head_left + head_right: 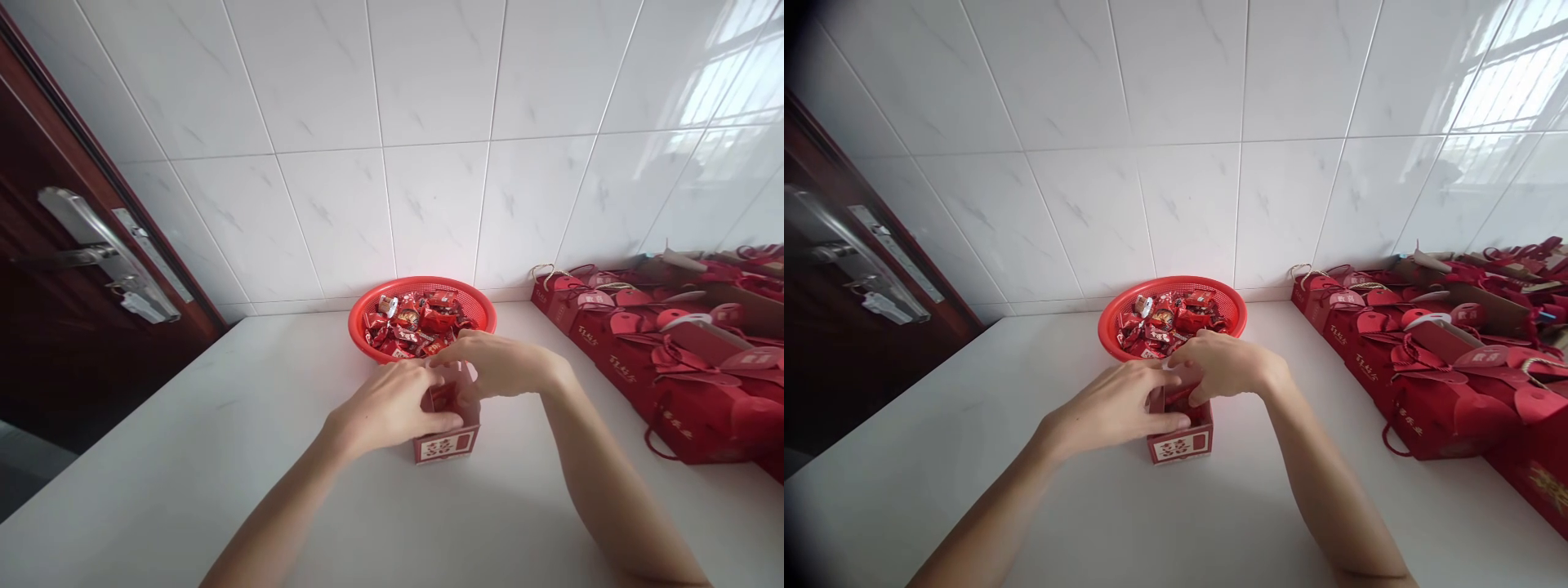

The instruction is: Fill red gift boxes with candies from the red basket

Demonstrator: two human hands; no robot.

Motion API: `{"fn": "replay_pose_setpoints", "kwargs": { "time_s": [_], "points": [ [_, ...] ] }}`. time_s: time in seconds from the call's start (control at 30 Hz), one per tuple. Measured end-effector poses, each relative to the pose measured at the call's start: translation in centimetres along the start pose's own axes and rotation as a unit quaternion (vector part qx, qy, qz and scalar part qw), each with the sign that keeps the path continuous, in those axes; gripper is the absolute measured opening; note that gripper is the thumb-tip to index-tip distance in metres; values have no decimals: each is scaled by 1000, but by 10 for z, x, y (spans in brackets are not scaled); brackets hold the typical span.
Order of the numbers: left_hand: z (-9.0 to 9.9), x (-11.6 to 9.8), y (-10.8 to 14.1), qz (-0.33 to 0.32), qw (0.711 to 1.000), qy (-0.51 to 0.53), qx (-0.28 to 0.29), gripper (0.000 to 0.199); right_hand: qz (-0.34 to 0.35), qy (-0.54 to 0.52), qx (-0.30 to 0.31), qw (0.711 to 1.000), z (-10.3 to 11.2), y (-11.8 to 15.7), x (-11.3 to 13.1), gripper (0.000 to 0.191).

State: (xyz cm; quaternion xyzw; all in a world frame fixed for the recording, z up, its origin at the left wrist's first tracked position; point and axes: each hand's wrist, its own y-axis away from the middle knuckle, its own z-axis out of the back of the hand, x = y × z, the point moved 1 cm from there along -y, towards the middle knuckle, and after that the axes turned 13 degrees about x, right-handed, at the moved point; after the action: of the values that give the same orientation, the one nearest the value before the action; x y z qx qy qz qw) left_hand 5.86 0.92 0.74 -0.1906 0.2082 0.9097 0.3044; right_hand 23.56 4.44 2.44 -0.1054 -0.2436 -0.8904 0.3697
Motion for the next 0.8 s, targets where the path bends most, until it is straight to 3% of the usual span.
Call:
{"fn": "replay_pose_setpoints", "kwargs": {
  "time_s": [0.07,0.23,0.37,0.63,0.8],
  "points": [
    [-1,-1,0,-17,1000,21,7,32,2,-8,-15,1000,0,0,-2,42],
    [-1,4,-3,-15,998,47,31,34,30,-22,3,999,4,0,-3,27],
    [-1,7,-4,-2,997,54,49,22,51,-51,25,997,4,-3,-3,24],
    [8,13,5,19,990,46,129,42,100,-77,40,991,-1,-12,-3,44],
    [9,14,8,26,990,36,133,27,97,-66,60,991,-6,-22,-3,47]
  ]
}}
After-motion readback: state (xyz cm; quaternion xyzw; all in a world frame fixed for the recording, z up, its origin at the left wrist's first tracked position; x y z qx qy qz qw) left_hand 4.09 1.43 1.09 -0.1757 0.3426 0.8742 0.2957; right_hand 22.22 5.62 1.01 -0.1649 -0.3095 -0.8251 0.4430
